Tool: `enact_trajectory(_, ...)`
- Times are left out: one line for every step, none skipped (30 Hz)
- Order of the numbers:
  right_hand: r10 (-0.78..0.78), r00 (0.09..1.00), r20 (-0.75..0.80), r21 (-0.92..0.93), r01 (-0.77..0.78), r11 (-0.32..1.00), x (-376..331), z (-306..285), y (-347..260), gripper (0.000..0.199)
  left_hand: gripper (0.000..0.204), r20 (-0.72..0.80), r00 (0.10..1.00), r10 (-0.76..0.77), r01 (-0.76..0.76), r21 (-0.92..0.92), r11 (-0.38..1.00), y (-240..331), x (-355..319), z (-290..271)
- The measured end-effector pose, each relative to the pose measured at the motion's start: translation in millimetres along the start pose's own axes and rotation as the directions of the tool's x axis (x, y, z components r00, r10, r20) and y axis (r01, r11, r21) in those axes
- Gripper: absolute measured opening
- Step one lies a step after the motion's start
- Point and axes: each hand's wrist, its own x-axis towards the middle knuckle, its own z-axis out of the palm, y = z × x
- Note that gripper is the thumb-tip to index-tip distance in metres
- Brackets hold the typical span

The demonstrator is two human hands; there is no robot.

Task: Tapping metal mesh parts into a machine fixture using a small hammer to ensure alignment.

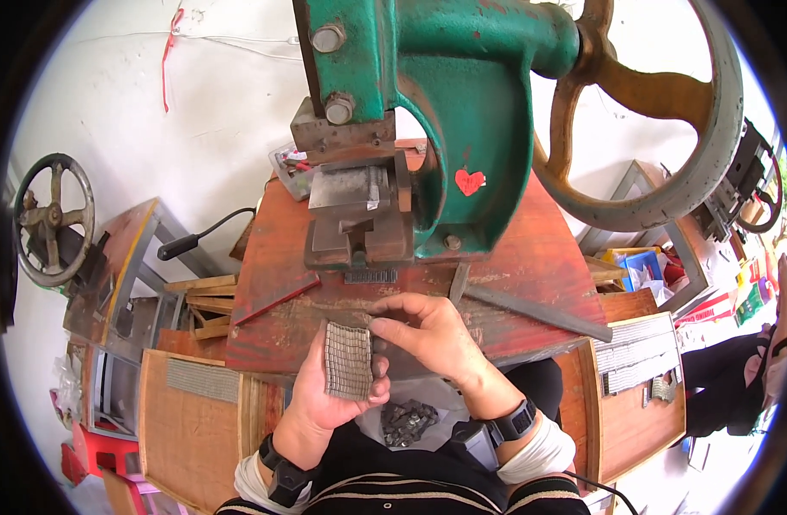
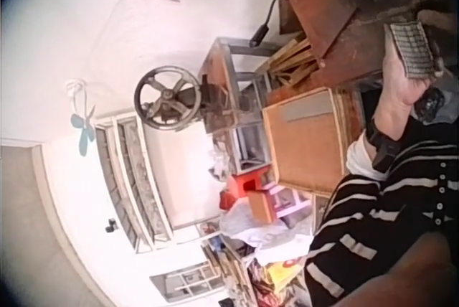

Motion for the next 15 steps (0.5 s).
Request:
enact_trajectory(0.037,0.999,-0.022,0.033,-0.036,0.999,0.7,-1.0,1.7,0.023,0.078,-0.066,0.998,0.019,-0.015,0.054,0.998,1.7,1.2,0.5)
enact_trajectory(0.036,0.999,-0.02,0.03,-0.036,0.999,1.3,-2.2,3.9,0.023,0.078,-0.064,0.998,0.021,-0.018,0.053,0.998,2.8,3.1,-0.4)
enact_trajectory(0.036,0.999,-0.035,0.019,-0.035,0.999,1.1,-2.1,5.1,0.022,0.077,-0.071,0.997,0.031,-0.026,0.074,0.997,4.0,3.3,-0.7)
enact_trajectory(0.035,0.998,-0.05,0.009,-0.034,0.999,1.4,-2.2,6.1,0.022,0.076,-0.077,0.996,0.041,-0.034,0.096,0.995,5.4,3.2,-0.8)
enact_trajectory(0.032,0.998,-0.046,0.008,-0.031,0.999,2.6,-3.1,7.3,0.022,0.076,-0.075,0.996,0.045,-0.038,0.098,0.995,6.9,2.7,-0.3)
enact_trajectory(0.026,0.999,-0.039,-0.013,-0.027,1.0,3.8,-4.8,9.3,0.022,0.075,-0.078,0.995,0.054,-0.046,0.104,0.994,8.0,2.8,-0.2)
enact_trajectory(0.02,0.999,-0.032,-0.035,-0.021,0.999,5.3,-5.3,10.5,0.023,0.074,-0.08,0.995,0.062,-0.053,0.111,0.992,9.2,2.8,-0.1)
enact_trajectory(0.018,0.999,-0.029,-0.035,-0.019,0.999,6.7,-4.6,10.8,0.023,0.074,-0.079,0.995,0.065,-0.056,0.112,0.992,11.0,2.6,-0.6)
enact_trajectory(0.022,1.0,-0.02,-0.029,-0.023,0.999,8.0,-4.7,11.9,0.023,0.074,-0.068,0.995,0.071,-0.062,0.12,0.991,12.7,3.3,-3.1)
enact_trajectory(0.025,1.0,-0.011,-0.023,-0.026,0.999,8.7,-4.6,12.4,0.023,0.074,-0.057,0.995,0.076,-0.069,0.128,0.989,14.3,3.7,-4.8)
enact_trajectory(0.024,1.0,-0.01,-0.025,-0.024,0.999,8.9,-3.7,12.4,0.023,0.074,-0.055,0.995,0.078,-0.07,0.128,0.989,15.5,3.8,-5.6)
enact_trajectory(0.02,1.0,0.0,-0.006,-0.02,1.0,8.9,-2.9,12.7,0.022,0.074,-0.054,0.996,0.07,-0.063,0.119,0.991,16.6,5.2,-6.5)
enact_trajectory(0.016,1.0,0.01,0.014,-0.016,1.0,9.4,-2.3,12.4,0.022,0.074,-0.054,0.997,0.062,-0.056,0.11,0.992,17.4,6.3,-7.0)
enact_trajectory(0.014,1.0,0.007,0.01,-0.014,1.0,10.2,-2.0,11.6,0.022,0.074,-0.05,0.997,0.058,-0.053,0.109,0.993,17.5,6.8,-7.3)
enact_trajectory(0.02,1.0,0.018,0.008,-0.02,1.0,10.5,-0.9,11.0,0.022,0.074,-0.067,0.995,0.074,-0.065,0.119,0.991,16.8,5.7,-7.5)
